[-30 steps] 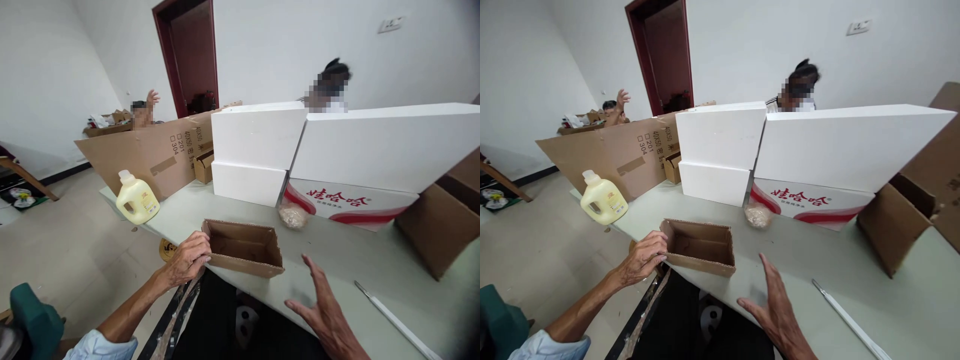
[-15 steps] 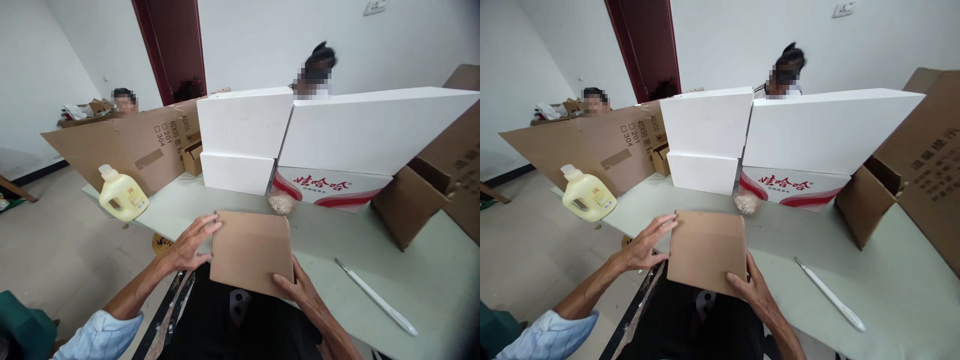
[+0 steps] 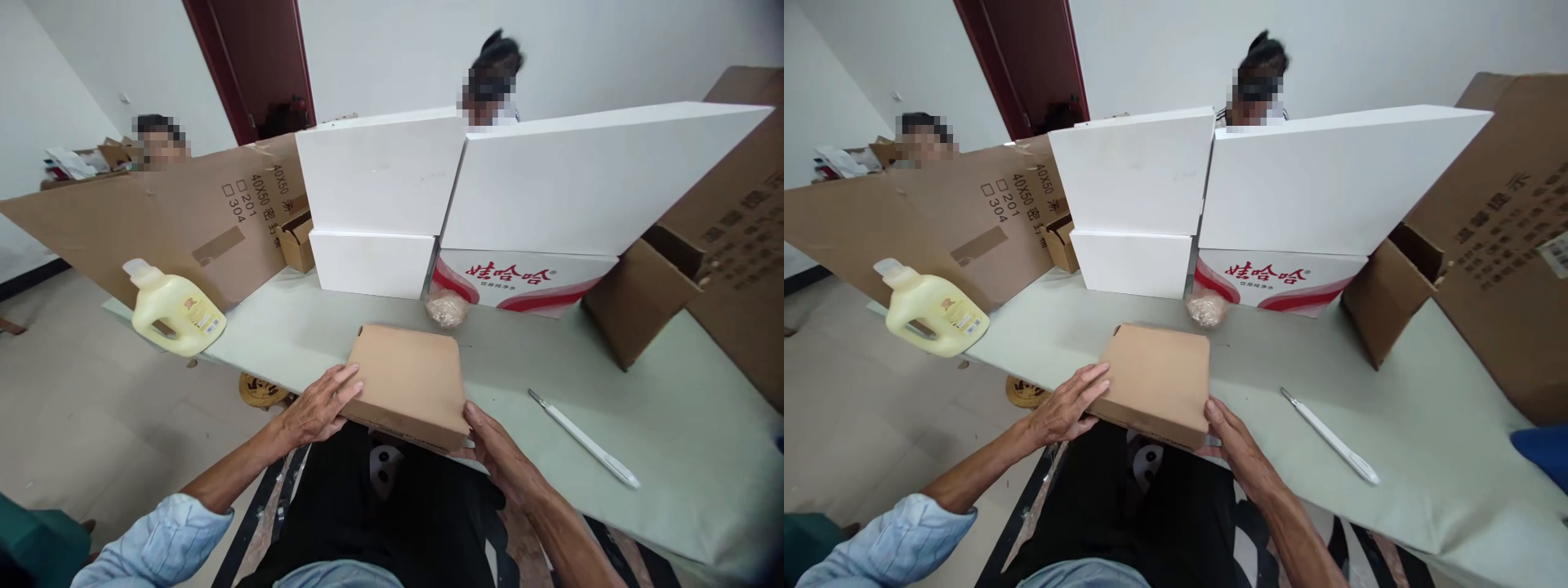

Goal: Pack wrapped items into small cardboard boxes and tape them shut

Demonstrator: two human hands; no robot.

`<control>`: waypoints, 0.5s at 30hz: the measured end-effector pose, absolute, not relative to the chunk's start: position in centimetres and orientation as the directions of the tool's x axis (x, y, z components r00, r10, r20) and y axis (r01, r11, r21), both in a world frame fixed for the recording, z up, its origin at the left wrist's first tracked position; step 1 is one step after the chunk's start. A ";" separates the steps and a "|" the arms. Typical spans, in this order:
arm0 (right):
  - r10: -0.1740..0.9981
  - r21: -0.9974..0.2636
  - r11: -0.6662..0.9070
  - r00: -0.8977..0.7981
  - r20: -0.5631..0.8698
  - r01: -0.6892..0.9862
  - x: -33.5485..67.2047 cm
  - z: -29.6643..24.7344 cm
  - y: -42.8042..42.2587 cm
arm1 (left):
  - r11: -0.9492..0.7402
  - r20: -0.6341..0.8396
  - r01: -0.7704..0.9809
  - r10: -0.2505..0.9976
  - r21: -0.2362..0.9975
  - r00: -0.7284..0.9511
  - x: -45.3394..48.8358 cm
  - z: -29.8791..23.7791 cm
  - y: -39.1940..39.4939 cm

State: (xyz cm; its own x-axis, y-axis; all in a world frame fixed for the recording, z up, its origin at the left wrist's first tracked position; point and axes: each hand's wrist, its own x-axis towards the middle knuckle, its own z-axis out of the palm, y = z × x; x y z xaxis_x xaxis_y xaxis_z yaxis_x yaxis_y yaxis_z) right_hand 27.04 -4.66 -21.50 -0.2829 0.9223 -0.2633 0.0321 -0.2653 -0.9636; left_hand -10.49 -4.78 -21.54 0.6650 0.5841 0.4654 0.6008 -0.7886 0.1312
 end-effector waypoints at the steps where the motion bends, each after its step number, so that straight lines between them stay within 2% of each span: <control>1: 0.905 -0.953 -0.302 -0.316 -0.285 -0.005 27.3 -21.2 -4.8 | -0.782 0.473 0.604 0.595 0.155 0.649 -10.4 -20.8 -4.9; 5: 0.855 -0.917 -0.398 -0.374 -0.359 -0.030 27.9 -19.5 -5.5 | -0.752 0.446 0.617 0.646 0.233 0.619 -9.9 -18.0 -5.7; 10: 0.830 -0.897 -0.441 -0.386 -0.404 -0.010 28.5 -18.3 -5.7 | -0.737 0.408 0.647 0.661 0.196 0.630 -8.9 -15.1 -6.3; 15: 0.843 -0.902 -0.422 -0.330 -0.426 0.087 29.3 -17.5 -5.1 | -0.631 0.323 0.690 0.775 0.354 0.544 -8.4 -11.8 -6.2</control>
State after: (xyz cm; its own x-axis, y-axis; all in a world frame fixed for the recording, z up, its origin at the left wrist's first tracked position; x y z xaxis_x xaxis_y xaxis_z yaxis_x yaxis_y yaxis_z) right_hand 29.29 -5.13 -17.53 -0.3295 0.8425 -0.4261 0.0871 -0.4223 -0.9023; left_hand -8.36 -6.19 -11.83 0.5436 0.7748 0.3227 0.6898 -0.6315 0.3541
